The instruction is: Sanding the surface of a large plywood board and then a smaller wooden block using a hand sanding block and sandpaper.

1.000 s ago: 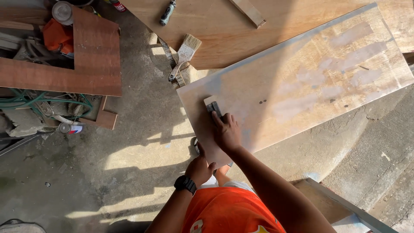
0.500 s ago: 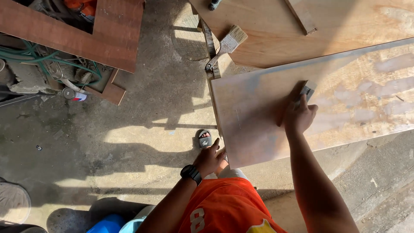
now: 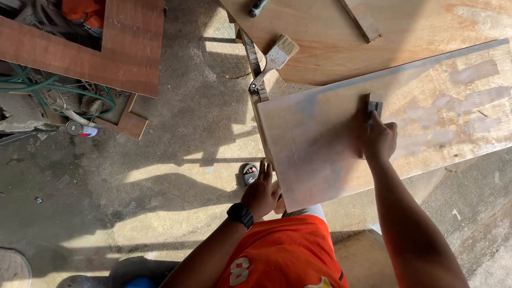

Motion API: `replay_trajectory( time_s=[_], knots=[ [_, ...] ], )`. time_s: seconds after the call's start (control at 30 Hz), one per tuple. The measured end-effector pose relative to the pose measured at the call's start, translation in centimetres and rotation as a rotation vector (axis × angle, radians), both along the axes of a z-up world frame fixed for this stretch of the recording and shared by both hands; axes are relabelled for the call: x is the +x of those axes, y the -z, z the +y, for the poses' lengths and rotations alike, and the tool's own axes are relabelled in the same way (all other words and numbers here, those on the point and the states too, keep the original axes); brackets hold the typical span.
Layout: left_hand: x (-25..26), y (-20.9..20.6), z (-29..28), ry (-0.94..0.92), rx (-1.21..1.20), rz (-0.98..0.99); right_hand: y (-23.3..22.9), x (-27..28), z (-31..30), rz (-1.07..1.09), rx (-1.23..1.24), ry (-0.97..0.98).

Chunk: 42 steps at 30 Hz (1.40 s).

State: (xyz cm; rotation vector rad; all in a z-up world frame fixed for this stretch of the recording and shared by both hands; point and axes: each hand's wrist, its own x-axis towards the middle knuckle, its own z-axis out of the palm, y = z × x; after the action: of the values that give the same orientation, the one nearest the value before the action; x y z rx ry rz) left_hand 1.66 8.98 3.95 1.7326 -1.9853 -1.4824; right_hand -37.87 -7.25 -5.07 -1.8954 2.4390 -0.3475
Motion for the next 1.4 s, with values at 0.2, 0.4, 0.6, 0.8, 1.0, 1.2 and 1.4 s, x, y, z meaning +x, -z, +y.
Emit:
replay_trajectory(
  time_s=[0.2,0.4,0.6,0.8,1.0,1.2,1.4],
  knots=[
    [-3.4,6.6,0.3,0.151,-0.099,-0.206,2.3,13.4,0.4,-0.276,-0.042,-0.112],
    [-5.4,9.0,1.1,0.220,-0.112,-0.406,0.6,24.3,2.4,-0.115,-0.061,-0.734],
    [-5.6,8.1,1.4,0.251,-0.012,-0.408,-0.6,6.2,-8.6,-0.111,0.161,-0.147],
    [-7.0,8.3,1.5,0.175,0.030,-0.396,-0.4,12.8,-6.7,-0.236,0.062,-0.074],
    [-7.4,11.3,2.2,0.188,-0.084,-0.521,1.4,26.6,-1.2,-0.092,0.029,-0.726],
    [-6.7,8.0,1.1,0.179,-0.007,-0.438,-0.8,10.7,-8.7,0.033,0.032,-0.530],
    [-6.8,6.7,1.3,0.119,-0.002,-0.362,-0.7,4.7,-9.0,-0.103,0.104,-0.107]
  ],
)
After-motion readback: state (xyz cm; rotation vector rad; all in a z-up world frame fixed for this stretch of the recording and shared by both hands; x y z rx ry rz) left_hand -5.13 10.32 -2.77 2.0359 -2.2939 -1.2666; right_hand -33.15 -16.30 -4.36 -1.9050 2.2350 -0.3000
